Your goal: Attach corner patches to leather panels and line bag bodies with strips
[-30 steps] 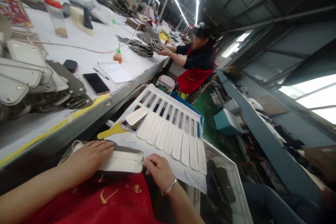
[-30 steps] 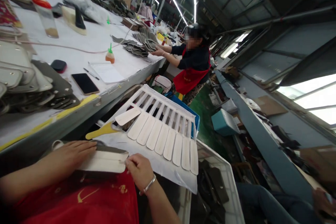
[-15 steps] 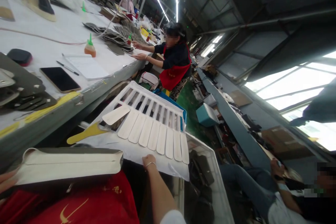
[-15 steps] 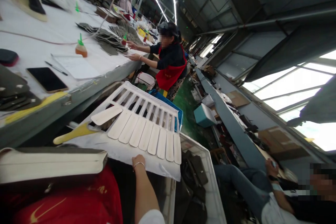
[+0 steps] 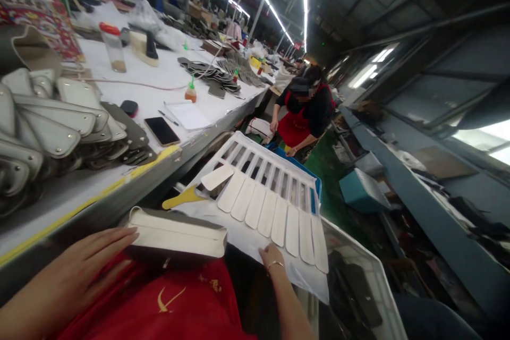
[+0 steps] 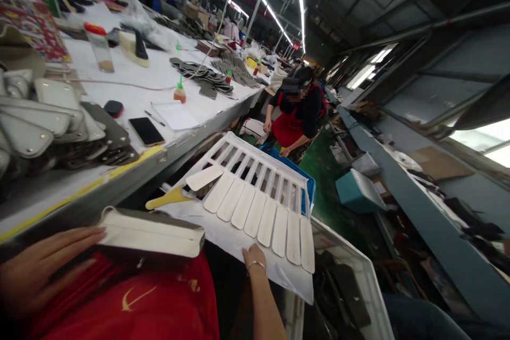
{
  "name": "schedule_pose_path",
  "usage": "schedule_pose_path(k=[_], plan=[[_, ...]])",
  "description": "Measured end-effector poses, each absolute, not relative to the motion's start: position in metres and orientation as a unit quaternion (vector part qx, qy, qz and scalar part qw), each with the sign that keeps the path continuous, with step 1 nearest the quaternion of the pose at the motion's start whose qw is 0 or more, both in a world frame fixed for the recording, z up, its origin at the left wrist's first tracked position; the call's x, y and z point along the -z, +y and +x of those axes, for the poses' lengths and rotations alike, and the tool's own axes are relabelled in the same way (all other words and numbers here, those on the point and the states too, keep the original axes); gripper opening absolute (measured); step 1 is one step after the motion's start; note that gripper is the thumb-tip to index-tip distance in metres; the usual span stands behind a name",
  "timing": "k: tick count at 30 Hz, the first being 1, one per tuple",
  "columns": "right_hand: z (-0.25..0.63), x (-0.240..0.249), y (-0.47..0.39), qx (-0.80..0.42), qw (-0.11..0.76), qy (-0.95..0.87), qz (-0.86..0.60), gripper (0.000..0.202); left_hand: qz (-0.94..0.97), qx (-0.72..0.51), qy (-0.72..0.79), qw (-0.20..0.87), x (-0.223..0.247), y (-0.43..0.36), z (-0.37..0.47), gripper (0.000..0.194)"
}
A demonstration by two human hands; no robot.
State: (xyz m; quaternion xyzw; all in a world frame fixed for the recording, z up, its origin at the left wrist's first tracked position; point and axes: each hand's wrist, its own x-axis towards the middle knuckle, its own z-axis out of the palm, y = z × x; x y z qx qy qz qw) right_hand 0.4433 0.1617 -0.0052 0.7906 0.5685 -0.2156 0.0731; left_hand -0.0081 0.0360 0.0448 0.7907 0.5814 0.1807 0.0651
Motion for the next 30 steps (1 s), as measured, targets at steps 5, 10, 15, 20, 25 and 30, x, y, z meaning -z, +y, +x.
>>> schedule_pose_path(k=[5, 10, 15, 20, 25, 30], plan=[[0.374, -0.034, 0.105, 0.159, -0.176, 0.741, 0.628, 0.027, 0.835, -0.170, 0.518, 0.075, -0.051, 0.059, 0.048, 0.040], [0.322, -0.048, 0.079, 0.116, -0.337, 0.825, 0.438, 0.019, 0.855, -0.173, 0.474, 0.119, -0.055, 0.082, 0.095, 0.024], [0.316, -0.039, 0.084, 0.142, -0.354, 0.802, 0.459, 0.010, 0.852, -0.165, 0.473, 0.151, -0.058, 0.088, 0.103, 0.021], [0.311, -0.033, 0.085, 0.171, -0.377, 0.771, 0.483, 0.010, 0.846, -0.163, 0.479, 0.170, -0.057, 0.089, 0.102, 0.022], [0.304, -0.032, 0.084, 0.153, -0.367, 0.757, 0.518, 0.012, 0.843, -0.138, 0.492, 0.171, -0.061, 0.092, 0.108, 0.022], [0.301, -0.034, 0.082, 0.151, -0.346, 0.743, 0.552, 0.011, 0.827, -0.110, 0.532, 0.143, -0.072, 0.094, 0.117, 0.024]])
